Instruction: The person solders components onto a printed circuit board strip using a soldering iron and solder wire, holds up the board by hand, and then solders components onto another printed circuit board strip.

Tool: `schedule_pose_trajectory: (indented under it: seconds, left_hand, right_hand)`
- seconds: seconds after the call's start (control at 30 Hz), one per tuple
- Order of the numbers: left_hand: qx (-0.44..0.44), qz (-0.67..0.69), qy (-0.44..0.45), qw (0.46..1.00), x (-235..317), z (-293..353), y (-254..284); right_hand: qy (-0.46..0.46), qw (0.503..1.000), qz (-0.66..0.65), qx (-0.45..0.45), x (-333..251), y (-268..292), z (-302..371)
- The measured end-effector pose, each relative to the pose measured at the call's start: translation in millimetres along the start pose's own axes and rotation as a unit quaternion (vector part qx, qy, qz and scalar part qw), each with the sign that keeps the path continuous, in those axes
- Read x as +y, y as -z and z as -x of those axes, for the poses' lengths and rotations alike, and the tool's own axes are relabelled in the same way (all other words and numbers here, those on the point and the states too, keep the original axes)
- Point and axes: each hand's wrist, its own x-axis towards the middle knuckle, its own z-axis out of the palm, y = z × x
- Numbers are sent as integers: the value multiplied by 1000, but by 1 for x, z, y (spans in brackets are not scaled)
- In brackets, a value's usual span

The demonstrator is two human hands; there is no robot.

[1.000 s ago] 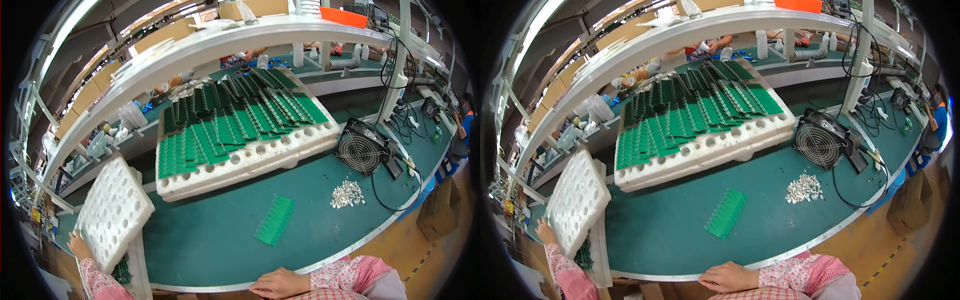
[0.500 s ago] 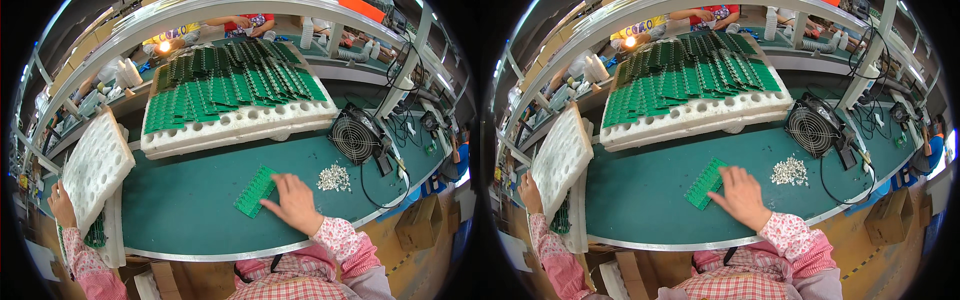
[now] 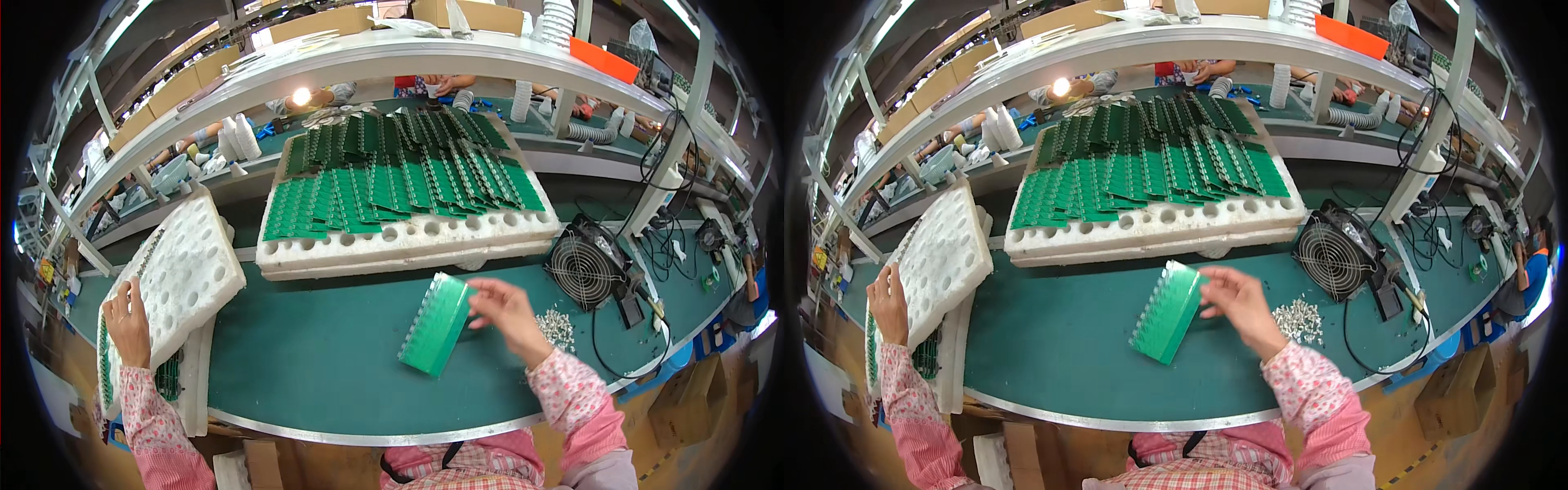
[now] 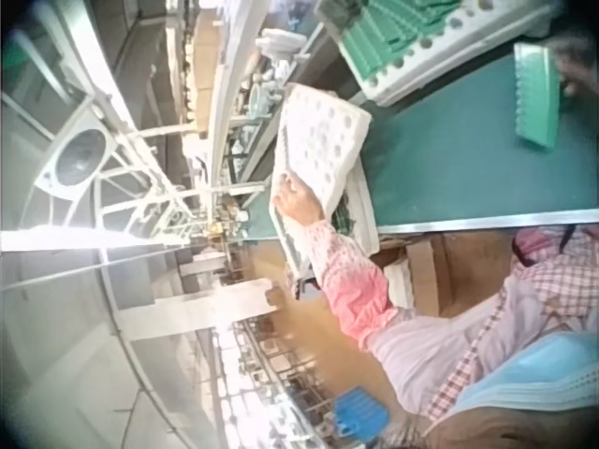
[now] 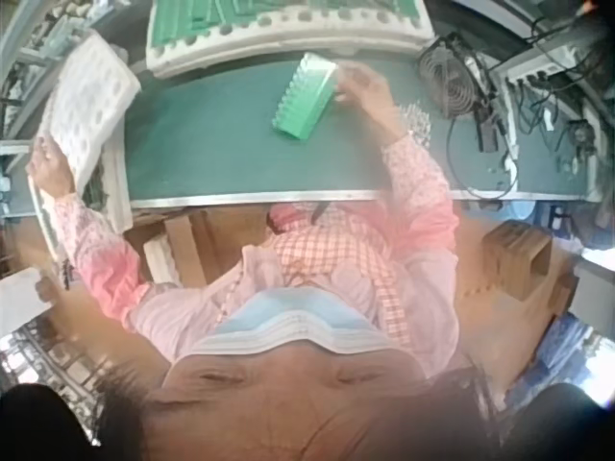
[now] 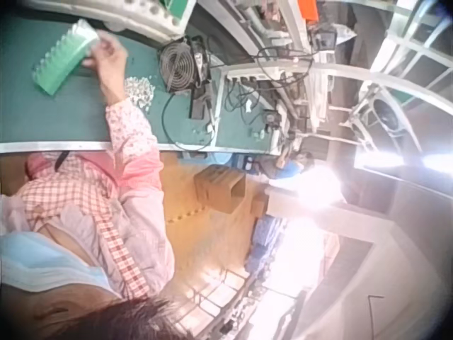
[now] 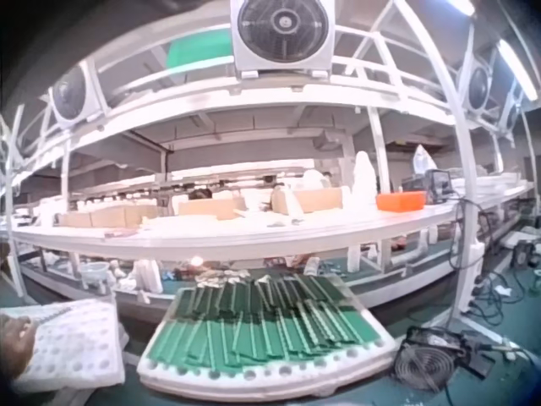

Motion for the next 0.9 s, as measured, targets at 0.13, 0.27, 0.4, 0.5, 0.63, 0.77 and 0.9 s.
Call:
schedule_pose_trajectory:
  seconds: [0.13, 0.27, 0.4, 0.5, 0.63, 0.77, 0.9]
  left_hand:
    - [33, 22, -22, 999, 16, -14, 27]
    - [70, 64, -51, 994, 49, -34, 59]
    - [83, 111, -69, 988, 77, -33, 91]
    - [100, 121, -78, 984, 93, -32, 109]
    - [113, 163, -75, 977, 114, -34, 124]
    - [162, 202, -61, 964, 138, -43, 125]
    - [199, 244, -86, 945, 169, -57, 126]
  right_hand:
    - [101, 993, 54, -22, -86, 0, -59]
    - [142, 978, 147, -54, -148, 0, -135]
    - [91, 976, 177, -86, -147, -12, -209]
    - [80, 975, 190, -82, -147, -14, -239]
    - [142, 948, 286, 1, -131, -22, -252]
    - [321, 777, 527, 123, -130, -20, -217]
    - [299, 864, 404, -3, -123, -30, -130]
